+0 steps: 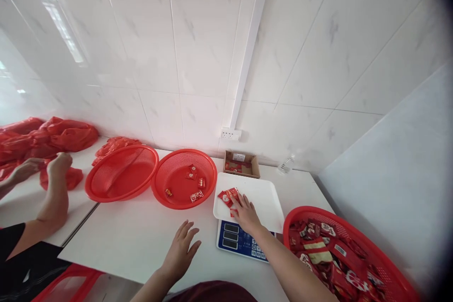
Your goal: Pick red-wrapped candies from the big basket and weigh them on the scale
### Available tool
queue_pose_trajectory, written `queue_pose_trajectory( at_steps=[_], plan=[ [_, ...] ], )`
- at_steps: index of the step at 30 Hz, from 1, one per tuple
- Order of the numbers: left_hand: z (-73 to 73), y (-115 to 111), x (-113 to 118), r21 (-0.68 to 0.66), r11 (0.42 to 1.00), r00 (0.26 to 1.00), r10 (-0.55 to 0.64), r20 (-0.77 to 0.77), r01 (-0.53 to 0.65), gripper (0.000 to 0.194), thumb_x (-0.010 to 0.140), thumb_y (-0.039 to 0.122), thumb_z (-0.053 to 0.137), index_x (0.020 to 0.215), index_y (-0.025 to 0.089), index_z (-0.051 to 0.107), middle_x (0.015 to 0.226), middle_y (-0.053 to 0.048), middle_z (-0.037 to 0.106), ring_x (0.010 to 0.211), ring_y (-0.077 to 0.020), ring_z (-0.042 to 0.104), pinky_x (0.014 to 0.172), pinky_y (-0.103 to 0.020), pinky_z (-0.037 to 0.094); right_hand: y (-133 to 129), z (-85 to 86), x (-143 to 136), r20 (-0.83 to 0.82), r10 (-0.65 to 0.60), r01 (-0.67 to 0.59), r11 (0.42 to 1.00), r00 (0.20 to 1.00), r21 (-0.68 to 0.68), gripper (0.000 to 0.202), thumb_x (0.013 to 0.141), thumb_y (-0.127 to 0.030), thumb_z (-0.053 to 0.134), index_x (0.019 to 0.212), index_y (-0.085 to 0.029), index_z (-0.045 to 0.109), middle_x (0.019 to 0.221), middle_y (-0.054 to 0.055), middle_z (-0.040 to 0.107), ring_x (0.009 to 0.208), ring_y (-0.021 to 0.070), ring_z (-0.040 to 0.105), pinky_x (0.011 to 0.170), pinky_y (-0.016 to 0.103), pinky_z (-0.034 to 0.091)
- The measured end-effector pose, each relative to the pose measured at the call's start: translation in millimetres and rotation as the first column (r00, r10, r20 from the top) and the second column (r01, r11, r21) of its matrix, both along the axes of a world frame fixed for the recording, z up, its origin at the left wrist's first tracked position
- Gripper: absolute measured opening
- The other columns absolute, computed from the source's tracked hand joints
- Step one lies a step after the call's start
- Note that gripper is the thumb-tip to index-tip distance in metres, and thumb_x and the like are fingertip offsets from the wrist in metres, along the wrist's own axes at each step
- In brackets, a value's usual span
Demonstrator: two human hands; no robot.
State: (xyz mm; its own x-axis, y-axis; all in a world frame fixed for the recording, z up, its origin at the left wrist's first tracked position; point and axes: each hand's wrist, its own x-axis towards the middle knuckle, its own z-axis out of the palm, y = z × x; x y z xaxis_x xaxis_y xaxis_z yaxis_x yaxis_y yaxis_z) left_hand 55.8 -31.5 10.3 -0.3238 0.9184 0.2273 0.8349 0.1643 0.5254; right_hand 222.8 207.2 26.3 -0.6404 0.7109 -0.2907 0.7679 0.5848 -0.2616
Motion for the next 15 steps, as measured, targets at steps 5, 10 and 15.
queue_pose_trajectory(
  at_steps=[5,10,15],
  plan=[
    [-2.6,-5.7,-4.5,-0.005,1.0,1.0,0.0,-0.017,0.0,0.027,0.089,0.037,0.049,0.109,0.026,0.062,0.125,-0.009,0.061,0.125,-0.0288,0.05,0.096,-0.049,0.05,1.4,-1.5,-4.8,-0.013,0.025,-0.024,0.999,1.0,0.047,0.055,0.093,-0.04,0.031,0.146,-0.033,0.025,0.158,0.002,0.006,0.144,0.027,0.005,0.113,0.047,0.015],
    [-7.1,-10.6,-7.0,-0.021,1.0,1.0,0.001,-0.029,-0.002,0.028,0.089,0.039,0.048,0.11,0.025,0.062,0.125,-0.01,0.061,0.125,-0.0296,0.05,0.096,-0.05,0.05,-3.1,2.8,-10.3,-0.001,0.121,-0.121,0.993,0.993,0.011,0.051,0.092,-0.041,0.03,0.144,-0.039,0.027,0.158,0.001,0.011,0.144,0.0248,0.003,0.112,0.054,0.009],
    [-10.9,-8.6,-11.2,-0.037,0.999,0.999,0.001,-0.034,-0.002,0.029,0.089,0.039,0.049,0.111,0.024,0.062,0.126,-0.01,0.061,0.125,-0.0296,0.049,0.096,-0.049,0.05,0.7,-2.7,7.3,-0.203,0.06,-0.05,0.997,0.977,0.052,0.049,0.09,-0.044,0.034,0.137,-0.034,0.042,0.156,0.003,0.02,0.143,0.0272,0.01,0.112,0.053,0.014]
  ],
)
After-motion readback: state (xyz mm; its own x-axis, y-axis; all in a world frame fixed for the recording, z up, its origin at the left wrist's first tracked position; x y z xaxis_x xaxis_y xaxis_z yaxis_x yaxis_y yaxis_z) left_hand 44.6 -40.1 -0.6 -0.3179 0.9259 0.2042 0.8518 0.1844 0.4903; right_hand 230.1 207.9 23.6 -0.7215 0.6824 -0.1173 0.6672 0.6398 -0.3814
